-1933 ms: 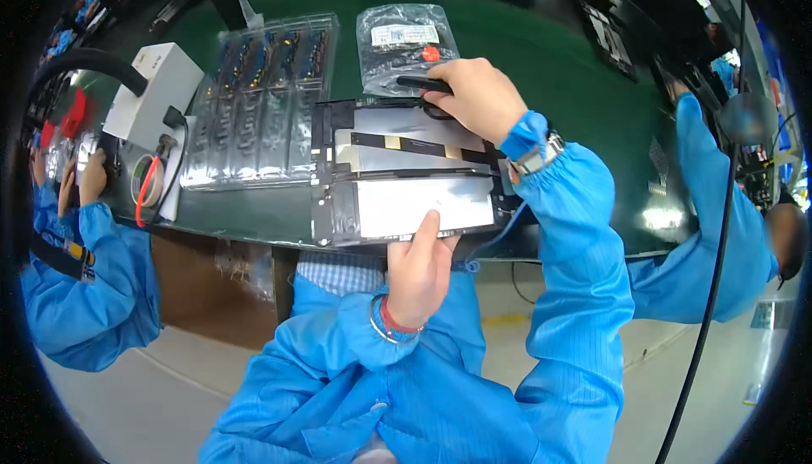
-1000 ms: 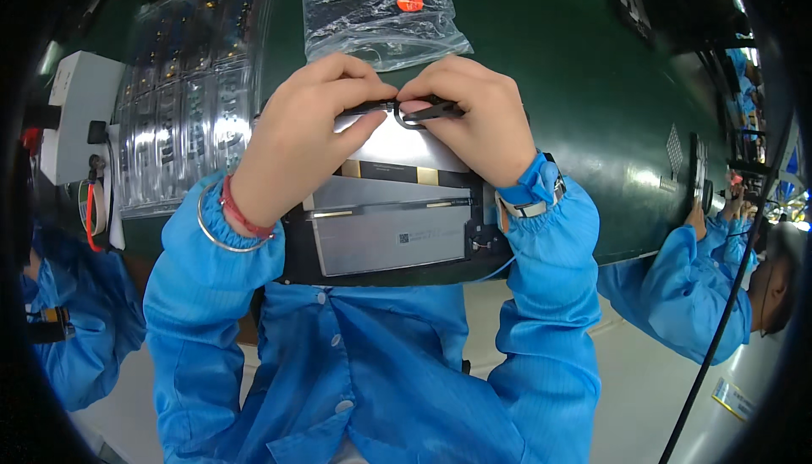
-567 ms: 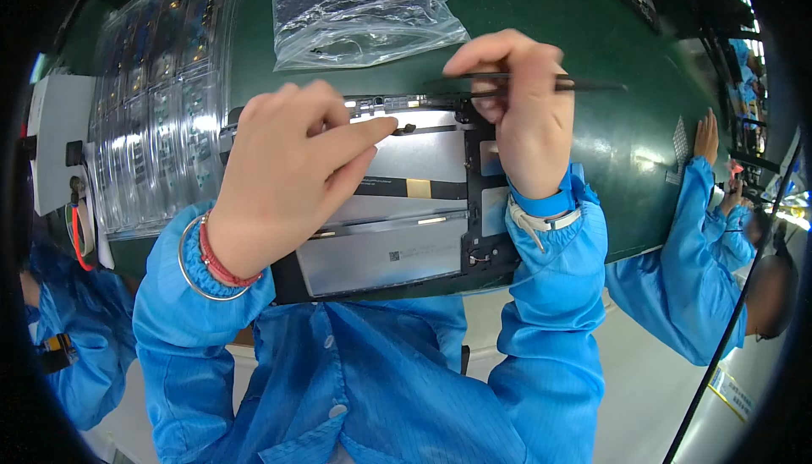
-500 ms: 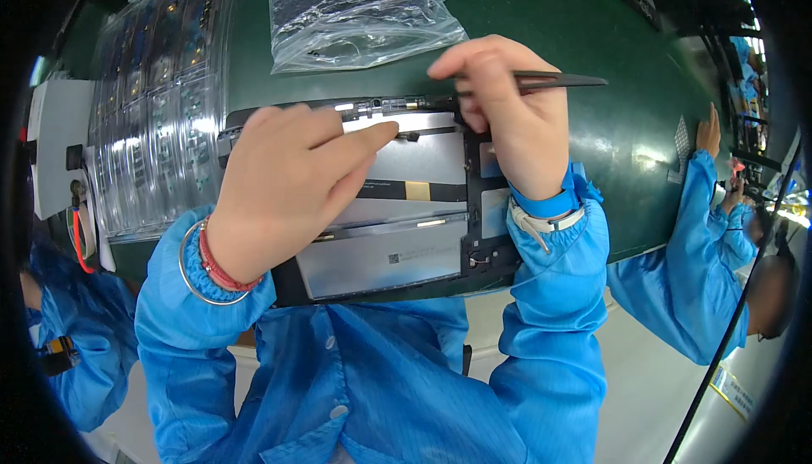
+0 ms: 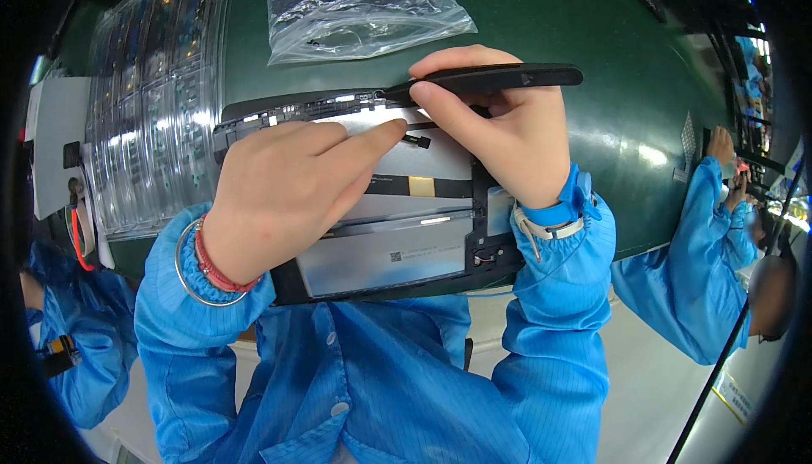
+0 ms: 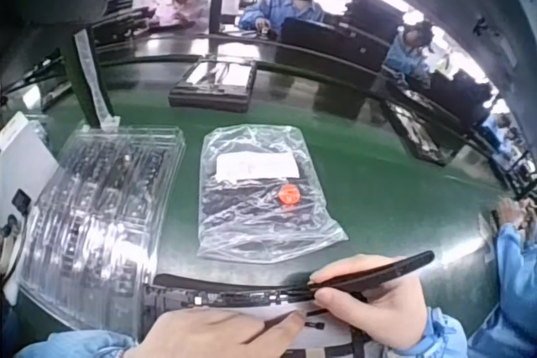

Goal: The person assembles electronic components into a device chassis using tweezers. They pick up small parts from a tray, place them into the chassis, and occasionally flip the device to inspect the screen side. The process involves precise placement of components and handling of the device frame.

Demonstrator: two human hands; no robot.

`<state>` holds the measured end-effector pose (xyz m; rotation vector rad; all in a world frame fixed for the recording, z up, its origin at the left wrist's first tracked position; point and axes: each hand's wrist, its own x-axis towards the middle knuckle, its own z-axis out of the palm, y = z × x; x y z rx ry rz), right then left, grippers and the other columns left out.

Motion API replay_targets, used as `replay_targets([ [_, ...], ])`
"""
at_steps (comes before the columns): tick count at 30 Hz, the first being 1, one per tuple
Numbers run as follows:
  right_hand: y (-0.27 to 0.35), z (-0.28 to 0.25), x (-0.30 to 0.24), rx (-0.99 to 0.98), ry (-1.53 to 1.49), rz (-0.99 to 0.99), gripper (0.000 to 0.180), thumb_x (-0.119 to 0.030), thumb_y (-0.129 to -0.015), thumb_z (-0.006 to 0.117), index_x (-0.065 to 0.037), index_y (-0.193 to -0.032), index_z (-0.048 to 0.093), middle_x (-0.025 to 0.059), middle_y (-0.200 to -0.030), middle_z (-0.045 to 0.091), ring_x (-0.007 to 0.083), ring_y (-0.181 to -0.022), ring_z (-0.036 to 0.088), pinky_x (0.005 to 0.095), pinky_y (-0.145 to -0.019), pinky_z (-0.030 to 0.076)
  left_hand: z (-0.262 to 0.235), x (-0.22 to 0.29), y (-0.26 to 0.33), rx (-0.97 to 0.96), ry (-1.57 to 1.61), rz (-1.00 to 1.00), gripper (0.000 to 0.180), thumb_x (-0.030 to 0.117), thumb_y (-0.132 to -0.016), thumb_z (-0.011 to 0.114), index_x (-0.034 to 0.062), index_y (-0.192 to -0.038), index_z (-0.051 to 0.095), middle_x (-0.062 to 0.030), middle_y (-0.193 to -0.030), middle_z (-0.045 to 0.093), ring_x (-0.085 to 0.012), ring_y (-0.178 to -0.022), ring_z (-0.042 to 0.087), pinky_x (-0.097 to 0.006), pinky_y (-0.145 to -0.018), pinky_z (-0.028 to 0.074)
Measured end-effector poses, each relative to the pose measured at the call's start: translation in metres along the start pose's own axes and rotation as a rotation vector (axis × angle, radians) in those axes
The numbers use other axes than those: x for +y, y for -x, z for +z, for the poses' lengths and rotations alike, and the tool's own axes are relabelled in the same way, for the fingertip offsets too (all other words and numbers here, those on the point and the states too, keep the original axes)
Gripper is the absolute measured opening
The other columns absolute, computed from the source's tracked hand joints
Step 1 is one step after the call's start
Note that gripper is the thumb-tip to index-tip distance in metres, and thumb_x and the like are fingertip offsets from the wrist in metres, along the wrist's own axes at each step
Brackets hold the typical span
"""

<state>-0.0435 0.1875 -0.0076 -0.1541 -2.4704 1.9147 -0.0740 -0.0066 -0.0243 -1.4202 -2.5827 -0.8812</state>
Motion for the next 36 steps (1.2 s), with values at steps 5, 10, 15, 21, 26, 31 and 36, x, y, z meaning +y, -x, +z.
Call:
replay_targets([
  [5, 0.002, 0.003, -0.002, -0.003, 0.014, 0.017, 0.017, -0.004, -0.077, 0.066, 0.0, -0.094, 0.063, 0.0039, -0.082, 0.061, 0.0079, -0.072, 0.056, 0.0189, -0.064, 0.046, 0.0, -0.001, 0.001, 0.011, 0.014, 0.005, 0.033, 0.008, -0.07, 0.063, 0.0117, -0.102, 0.062, -0.0035, -0.07, 0.058, -0.0205, -0.059, 0.057, -0.03, -0.053, 0.046],
  [10, 0.002, 0.002, -0.001, 0.0, -0.062, 0.017, 0.016, -0.003, -0.078, 0.065, 0.001, -0.093, 0.063, 0.0053, -0.084, 0.062, 0.009, -0.075, 0.057, 0.0197, -0.066, 0.046, 0.001, -0.001, -0.001, 0.014, 0.007, 0.006, 0.032, 0.008, -0.07, 0.063, 0.0119, -0.102, 0.062, -0.0036, -0.068, 0.057, -0.0205, -0.059, 0.057, -0.03, -0.052, 0.046],
  [15, 0.011, -0.022, -0.011, 0.165, -0.009, -0.149, 0.017, -0.004, -0.079, 0.063, 0.004, -0.094, 0.062, 0.0102, -0.086, 0.063, 0.0159, -0.078, 0.061, 0.0244, -0.07, 0.048, 0.002, -0.002, 0.001, 0.074, -0.129, 0.024, 0.026, 0.01, -0.074, 0.061, 0.0115, -0.1, 0.063, -0.0035, -0.065, 0.055, -0.0206, -0.057, 0.056, -0.031, -0.05, 0.045],
  [21, 0.143, -0.064, -0.017, 0.45, 0.019, -0.817, 0.006, -0.008, -0.08, 0.056, -0.002, -0.082, 0.057, 0.0134, -0.074, 0.053, 0.0194, -0.06, 0.046, 0.0241, -0.05, 0.036, -0.062, 0.03, 0.062, 0.159, 0.243, -0.104, 0.02, 0.015, -0.08, 0.057, 0.0052, -0.096, 0.062, -0.006, -0.069, 0.059, -0.0218, -0.06, 0.057, -0.029, -0.053, 0.046],
  [26, 0.145, 0.095, -0.025, -0.036, -0.288, -0.591, 0.015, -0.007, -0.064, 0.071, 0.0, -0.075, 0.066, 0.0158, -0.074, 0.066, 0.021, -0.061, 0.063, 0.03, -0.055, 0.05, -0.068, 0.027, 0.175, 0.607, 1.492, -0.56, 0.031, 0.019, -0.091, 0.039, -0.0034, -0.108, 0.053, -0.0105, -0.085, 0.061, -0.0196, -0.075, 0.06, -0.028, -0.066, 0.049],
  [31, 0.094, 0.283, -0.058, -0.481, -0.424, -0.575, 0.02, -0.002, -0.071, 0.066, -0.004, -0.091, 0.065, 0.0116, -0.088, 0.064, 0.0234, -0.076, 0.062, 0.0295, -0.065, 0.049, -0.067, -0.035, 0.274, 1.253, 1.991, -0.369, 0.034, 0.019, -0.091, 0.037, -0.0028, -0.115, 0.046, -0.0132, -0.11, 0.055, -0.022, -0.103, 0.052, -0.033, -0.093, 0.041],
  [36, 0.072, 0.41, -0.083, -0.352, -0.001, -1.379, 0.016, -0.009, -0.067, 0.061, -0.009, -0.083, 0.06, 0.0024, -0.077, 0.06, 0.0192, -0.069, 0.06, 0.028, -0.055, 0.049, -0.11, -0.058, 0.343, 1.388, 1.804, -0.046, 0.046, 0.016, -0.088, 0.028, -0.002, -0.13, 0.035, -0.0124, -0.133, 0.04, -0.0224, -0.124, 0.035, -0.033, -0.106, 0.025],
])
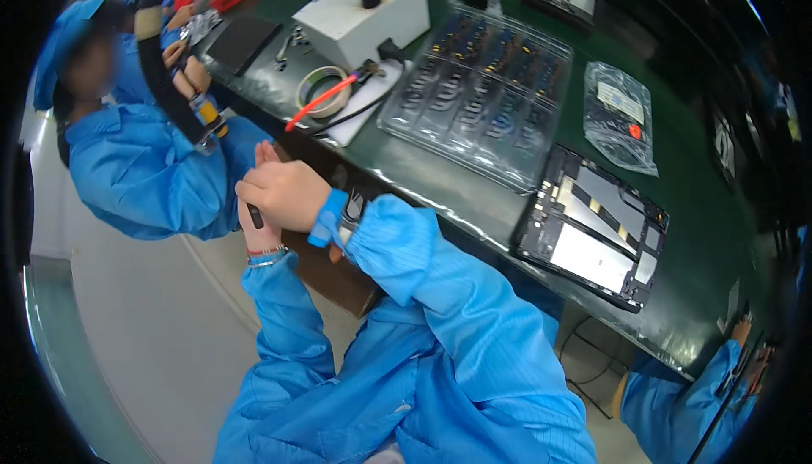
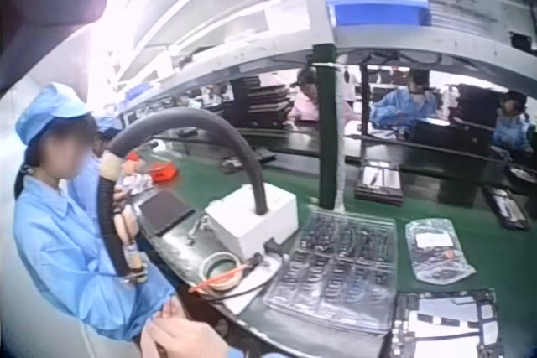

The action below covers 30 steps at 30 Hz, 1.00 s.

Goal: The person assembles electronic components into a device chassis using tweezers. They pick up small parts from a tray, place them into the chassis, and occasionally flip the device to inspect the screen side. The process involves precise placement of components and handling of the device frame.

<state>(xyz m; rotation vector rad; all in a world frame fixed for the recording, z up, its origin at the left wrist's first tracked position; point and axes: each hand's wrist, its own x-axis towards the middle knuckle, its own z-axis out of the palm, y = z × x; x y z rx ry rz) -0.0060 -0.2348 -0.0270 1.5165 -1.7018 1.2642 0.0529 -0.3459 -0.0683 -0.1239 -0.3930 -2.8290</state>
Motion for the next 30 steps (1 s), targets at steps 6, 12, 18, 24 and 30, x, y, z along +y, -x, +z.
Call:
replay_targets([
  [6, -0.021, 0.033, 0.019, -0.111, 0.13, -0.29, 0.016, -0.011, -0.066, 0.058, -0.008, -0.082, 0.055, 0.0007, -0.083, 0.058, 0.0154, -0.071, 0.059, 0.0256, -0.053, 0.049, -0.041, 0.056, -0.015, -0.179, 0.252, -0.093, 0.044, 0.008, -0.087, 0.024, -0.0058, -0.128, 0.034, -0.0171, -0.131, 0.04, -0.0266, -0.123, 0.037, -0.035, -0.106, 0.027],
  [12, -0.031, 0.029, 0.021, -0.219, 0.163, -0.357, 0.024, -0.01, -0.067, 0.058, -0.006, -0.09, 0.057, 0.0005, -0.084, 0.058, 0.0146, -0.072, 0.058, 0.0247, -0.055, 0.05, -0.036, 0.053, -0.017, -0.081, 0.195, -0.006, 0.043, 0.009, -0.09, 0.021, -0.0053, -0.128, 0.033, -0.016, -0.13, 0.041, -0.0247, -0.124, 0.037, -0.034, -0.106, 0.028],
  [18, -0.039, 0.031, 0.02, -0.178, 0.129, -0.321, 0.022, -0.012, -0.067, 0.059, -0.007, -0.089, 0.058, 0.0004, -0.083, 0.059, 0.0147, -0.074, 0.06, 0.0256, -0.056, 0.05, -0.003, 0.046, -0.012, 0.23, -0.16, 0.143, 0.038, 0.012, -0.092, 0.028, -0.0016, -0.126, 0.039, -0.0114, -0.125, 0.047, -0.0208, -0.118, 0.043, -0.032, -0.102, 0.033],
  [24, -0.03, -0.003, 0.006, 0.064, -0.166, 0.032, 0.022, -0.007, -0.067, 0.065, -0.006, -0.088, 0.061, 0.0061, -0.083, 0.063, 0.0228, -0.075, 0.062, 0.0301, -0.061, 0.05, 0.018, 0.017, 0.004, 0.422, -0.167, 0.145, 0.039, 0.016, -0.091, 0.032, -0.003, -0.124, 0.04, -0.0124, -0.125, 0.047, -0.0204, -0.116, 0.045, -0.031, -0.097, 0.038],
  [30, 0.024, -0.118, -0.051, 0.624, -1.136, 0.873, 0.021, -0.006, -0.081, 0.061, 0.004, -0.099, 0.058, 0.0121, -0.092, 0.063, 0.0167, -0.079, 0.061, 0.028, -0.073, 0.05, 0.086, -0.069, 0.033, 0.016, -0.711, -0.041, 0.03, 0.01, -0.09, 0.041, -0.0022, -0.116, 0.047, -0.0109, -0.109, 0.055, -0.017, -0.096, 0.056, -0.028, -0.084, 0.045],
])
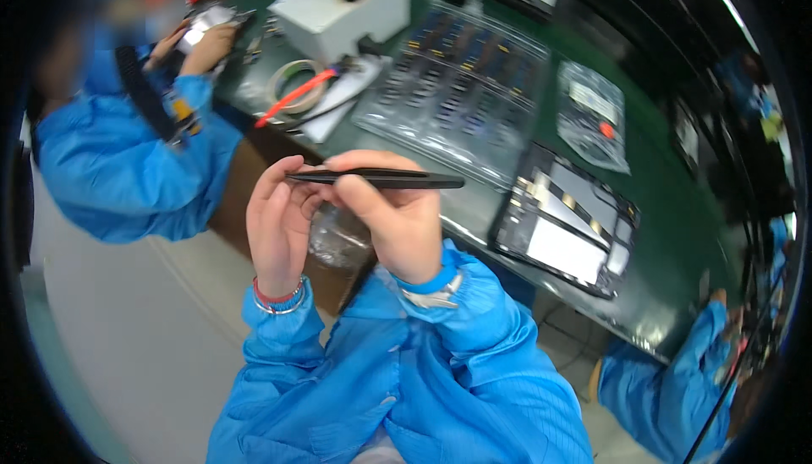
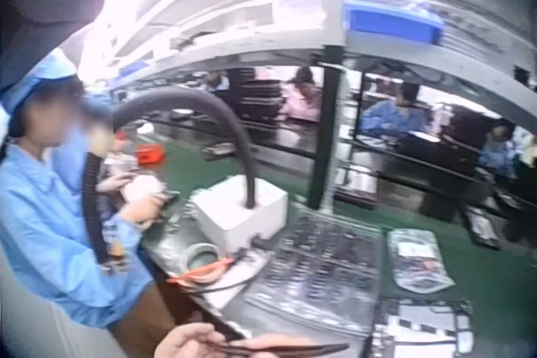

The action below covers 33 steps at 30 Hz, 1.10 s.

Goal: The person assembles electronic components into a device chassis using tweezers. They pick up small parts from a tray, place them into the chassis, and occasionally flip the device to inspect the screen side. The process involves precise placement of components and handling of the device frame.

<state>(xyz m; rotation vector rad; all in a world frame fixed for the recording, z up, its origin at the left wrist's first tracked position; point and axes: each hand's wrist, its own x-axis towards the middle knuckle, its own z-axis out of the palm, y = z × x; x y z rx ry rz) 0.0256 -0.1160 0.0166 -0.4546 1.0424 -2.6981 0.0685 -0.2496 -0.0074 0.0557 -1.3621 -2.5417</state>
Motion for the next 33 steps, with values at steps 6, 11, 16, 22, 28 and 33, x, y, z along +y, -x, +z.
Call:
replay_targets([
  [6, 0.039, -0.057, -0.096, 0.134, -0.046, -0.207, 0.023, -0.011, -0.086, 0.056, 0.003, -0.104, 0.054, 0.0131, -0.094, 0.061, 0.0205, -0.083, 0.062, 0.0312, -0.074, 0.051, 0.121, -0.034, -0.021, -0.414, -0.205, 0.285, 0.029, -0.007, -0.077, 0.059, -0.0042, -0.105, 0.052, -0.0134, -0.1, 0.06, -0.0187, -0.093, 0.06, -0.029, -0.08, 0.05],
  [11, 0.057, -0.088, -0.152, 0.254, 0.229, -0.417, 0.022, -0.01, -0.086, 0.056, 0.003, -0.104, 0.055, 0.0131, -0.097, 0.06, 0.0218, -0.085, 0.062, 0.033, -0.077, 0.052, 0.192, -0.064, -0.031, -0.54, -0.246, 0.36, 0.018, -0.006, -0.074, 0.063, -0.0053, -0.092, 0.06, -0.0121, -0.088, 0.064, -0.0166, -0.079, 0.064, -0.027, -0.07, 0.054],
  [16, 0.066, -0.112, -0.186, 0.331, 0.382, -0.466, 0.018, -0.005, -0.084, 0.056, 0.005, -0.1, 0.057, 0.014, -0.094, 0.06, 0.0213, -0.083, 0.062, 0.0326, -0.077, 0.052, 0.229, -0.09, -0.041, -0.599, -0.401, 0.501, 0.015, -0.005, -0.072, 0.065, -0.002, -0.087, 0.064, -0.0107, -0.08, 0.065, -0.0155, -0.07, 0.063, -0.025, -0.061, 0.053],
  [22, 0.038, -0.161, -0.218, 0.423, 0.563, -0.425, 0.02, -0.01, -0.084, 0.059, 0.002, -0.1, 0.058, 0.012, -0.092, 0.062, 0.016, -0.082, 0.062, 0.0244, -0.071, 0.05, 0.248, -0.124, -0.08, -0.692, -0.423, 0.189, 0.014, 0.004, -0.085, 0.056, -0.0033, -0.096, 0.06, -0.0105, -0.09, 0.065, -0.0152, -0.081, 0.063, -0.022, -0.065, 0.049],
  [28, 0.026, -0.215, -0.21, 0.319, 0.502, -0.337, 0.021, -0.01, -0.086, 0.055, 0.001, -0.104, 0.054, 0.0123, -0.1, 0.06, 0.0191, -0.09, 0.061, 0.0255, -0.075, 0.05, 0.24, -0.161, -0.093, -0.67, -0.259, -0.369, 0.019, 0.016, -0.087, 0.056, 0.0031, -0.1, 0.059, -0.0088, -0.091, 0.065, -0.0126, -0.081, 0.062, -0.021, -0.061, 0.049],
  [33, 0.038, -0.218, -0.204, 0.331, 0.423, -0.23, 0.023, -0.009, -0.087, 0.054, 0.004, -0.106, 0.053, 0.0152, -0.101, 0.059, 0.0214, -0.09, 0.061, 0.0266, -0.078, 0.051, 0.234, -0.169, -0.087, -0.655, -0.143, -0.526, 0.019, 0.015, -0.087, 0.055, 0.0024, -0.102, 0.058, -0.0096, -0.091, 0.065, -0.0118, -0.078, 0.063, -0.019, -0.058, 0.05],
])
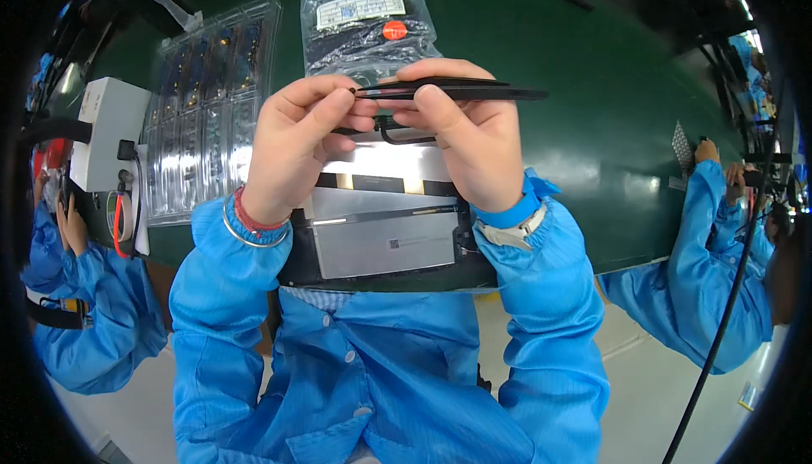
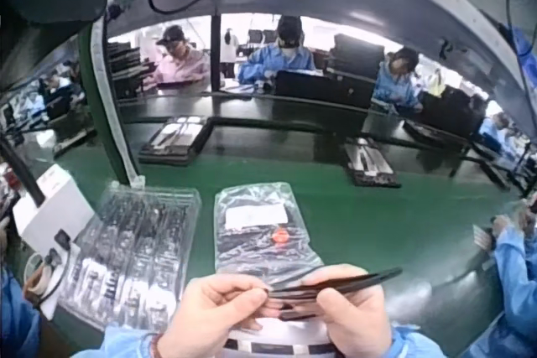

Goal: The person assembles electronic components into a device chassis using tweezers. They pick up small parts from a tray, place them into the chassis, and occasionally flip the device to inspect the screen side. The process involves precise placement of components and handling of the device frame.

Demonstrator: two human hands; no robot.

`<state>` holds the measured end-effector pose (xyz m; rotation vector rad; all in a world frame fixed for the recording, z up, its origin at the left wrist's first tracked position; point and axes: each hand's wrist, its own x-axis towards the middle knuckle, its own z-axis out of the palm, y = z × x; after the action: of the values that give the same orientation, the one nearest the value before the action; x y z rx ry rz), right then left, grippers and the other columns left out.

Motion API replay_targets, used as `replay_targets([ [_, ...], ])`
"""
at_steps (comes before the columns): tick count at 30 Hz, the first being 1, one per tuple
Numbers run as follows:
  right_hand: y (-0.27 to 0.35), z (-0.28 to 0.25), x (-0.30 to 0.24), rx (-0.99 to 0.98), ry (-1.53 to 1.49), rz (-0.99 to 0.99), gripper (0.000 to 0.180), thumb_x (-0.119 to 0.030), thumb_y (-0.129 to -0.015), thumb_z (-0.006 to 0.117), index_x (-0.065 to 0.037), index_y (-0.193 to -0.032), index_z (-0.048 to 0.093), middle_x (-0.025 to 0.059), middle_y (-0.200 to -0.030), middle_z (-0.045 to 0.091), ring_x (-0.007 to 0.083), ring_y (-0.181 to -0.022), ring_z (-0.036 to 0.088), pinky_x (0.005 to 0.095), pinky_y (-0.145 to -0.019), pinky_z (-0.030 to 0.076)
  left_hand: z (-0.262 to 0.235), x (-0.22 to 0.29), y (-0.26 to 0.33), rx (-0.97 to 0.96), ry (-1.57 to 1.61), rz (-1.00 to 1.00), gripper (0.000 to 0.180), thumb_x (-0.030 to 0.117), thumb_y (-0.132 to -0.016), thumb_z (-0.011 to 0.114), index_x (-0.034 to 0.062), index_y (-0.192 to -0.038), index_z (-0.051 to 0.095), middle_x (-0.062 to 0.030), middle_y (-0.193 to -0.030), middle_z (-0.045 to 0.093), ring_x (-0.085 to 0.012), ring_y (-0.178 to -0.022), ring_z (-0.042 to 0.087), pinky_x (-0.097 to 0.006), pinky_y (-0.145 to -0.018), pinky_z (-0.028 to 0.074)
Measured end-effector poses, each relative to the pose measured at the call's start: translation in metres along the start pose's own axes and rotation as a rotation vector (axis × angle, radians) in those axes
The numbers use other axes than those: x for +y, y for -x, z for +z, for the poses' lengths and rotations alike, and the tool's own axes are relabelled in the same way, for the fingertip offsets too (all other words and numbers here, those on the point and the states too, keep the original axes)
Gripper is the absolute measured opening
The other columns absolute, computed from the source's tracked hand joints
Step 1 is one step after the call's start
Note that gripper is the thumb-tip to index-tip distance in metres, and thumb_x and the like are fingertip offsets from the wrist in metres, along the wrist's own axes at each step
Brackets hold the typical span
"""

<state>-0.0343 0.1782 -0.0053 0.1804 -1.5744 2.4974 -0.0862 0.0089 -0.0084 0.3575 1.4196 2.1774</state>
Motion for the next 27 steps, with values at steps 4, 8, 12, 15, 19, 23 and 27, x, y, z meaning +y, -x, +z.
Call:
replay_targets([
  [4, -0.002, 0.003, 0.003, -0.048, 0.015, 0.004, 0.023, -0.008, -0.087, 0.053, 0.005, -0.105, 0.054, 0.0177, -0.1, 0.06, 0.0221, -0.09, 0.062, 0.0272, -0.078, 0.052, -0.005, 0.0, 0.004, 0.01, 0.018, -0.017, 0.019, 0.014, -0.088, 0.055, 0.0019, -0.102, 0.058, -0.0098, -0.088, 0.065, -0.0118, -0.075, 0.064, -0.018, -0.057, 0.051],
  [8, -0.001, 0.004, 0.001, -0.019, 0.068, 0.022, 0.023, -0.008, -0.087, 0.053, 0.005, -0.105, 0.054, 0.0179, -0.097, 0.062, 0.0209, -0.088, 0.063, 0.0267, -0.076, 0.052, -0.005, 0.002, 0.004, -0.004, -0.005, -0.046, 0.019, 0.014, -0.088, 0.054, 0.0019, -0.102, 0.057, -0.0098, -0.087, 0.065, -0.0124, -0.074, 0.064, -0.018, -0.057, 0.051],
  [12, 0.0, 0.003, 0.002, -0.008, 0.076, 0.029, 0.023, -0.009, -0.086, 0.054, 0.005, -0.104, 0.054, 0.0179, -0.096, 0.062, 0.02, -0.085, 0.063, 0.0262, -0.075, 0.052, -0.004, 0.004, 0.005, -0.007, -0.014, -0.072, 0.019, 0.014, -0.088, 0.054, 0.0023, -0.102, 0.057, -0.0092, -0.087, 0.065, -0.0119, -0.074, 0.064, -0.019, -0.058, 0.05],
  [15, -0.001, 0.004, -0.002, -0.015, 0.069, 0.028, 0.022, -0.009, -0.086, 0.054, 0.005, -0.104, 0.054, 0.0176, -0.096, 0.062, 0.0204, -0.084, 0.063, 0.026, -0.074, 0.052, -0.003, 0.006, 0.003, -0.008, -0.078, -0.028, 0.018, 0.013, -0.089, 0.052, 0.0026, -0.102, 0.057, -0.0084, -0.089, 0.065, -0.0117, -0.077, 0.063, -0.02, -0.062, 0.05],
  [19, -0.007, -0.009, -0.004, 0.0, 0.144, -0.08, 0.021, -0.008, -0.086, 0.055, 0.005, -0.101, 0.056, 0.0161, -0.095, 0.062, 0.0217, -0.085, 0.063, 0.0263, -0.074, 0.051, -0.013, 0.004, -0.003, 0.116, -0.564, 0.268, 0.02, 0.012, -0.087, 0.052, 0.0024, -0.104, 0.057, -0.0088, -0.099, 0.062, -0.0159, -0.086, 0.06, -0.025, -0.072, 0.048],
  [23, -0.016, -0.021, -0.01, 0.014, 0.586, -0.092, 0.017, -0.004, -0.083, 0.057, 0.004, -0.098, 0.06, 0.0103, -0.094, 0.062, 0.0137, -0.086, 0.059, 0.0235, -0.078, 0.046, -0.019, -0.006, -0.001, 0.047, -1.331, 0.596, 0.025, 0.009, -0.081, 0.055, 0.0038, -0.105, 0.06, -0.0112, -0.11, 0.056, -0.026, -0.099, 0.053, -0.033, -0.085, 0.043],
  [27, -0.016, -0.018, 0.003, -0.035, 0.562, 0.043, 0.014, -0.003, -0.082, 0.058, 0.001, -0.095, 0.061, 0.005, -0.089, 0.061, 0.0094, -0.082, 0.056, 0.021, -0.072, 0.044, -0.016, -0.01, 0.005, -0.019, -1.35, 0.571, 0.025, 0.005, -0.075, 0.058, 0.0094, -0.099, 0.063, -0.0115, -0.111, 0.053, -0.0304, -0.103, 0.049, -0.036, -0.086, 0.041],
])
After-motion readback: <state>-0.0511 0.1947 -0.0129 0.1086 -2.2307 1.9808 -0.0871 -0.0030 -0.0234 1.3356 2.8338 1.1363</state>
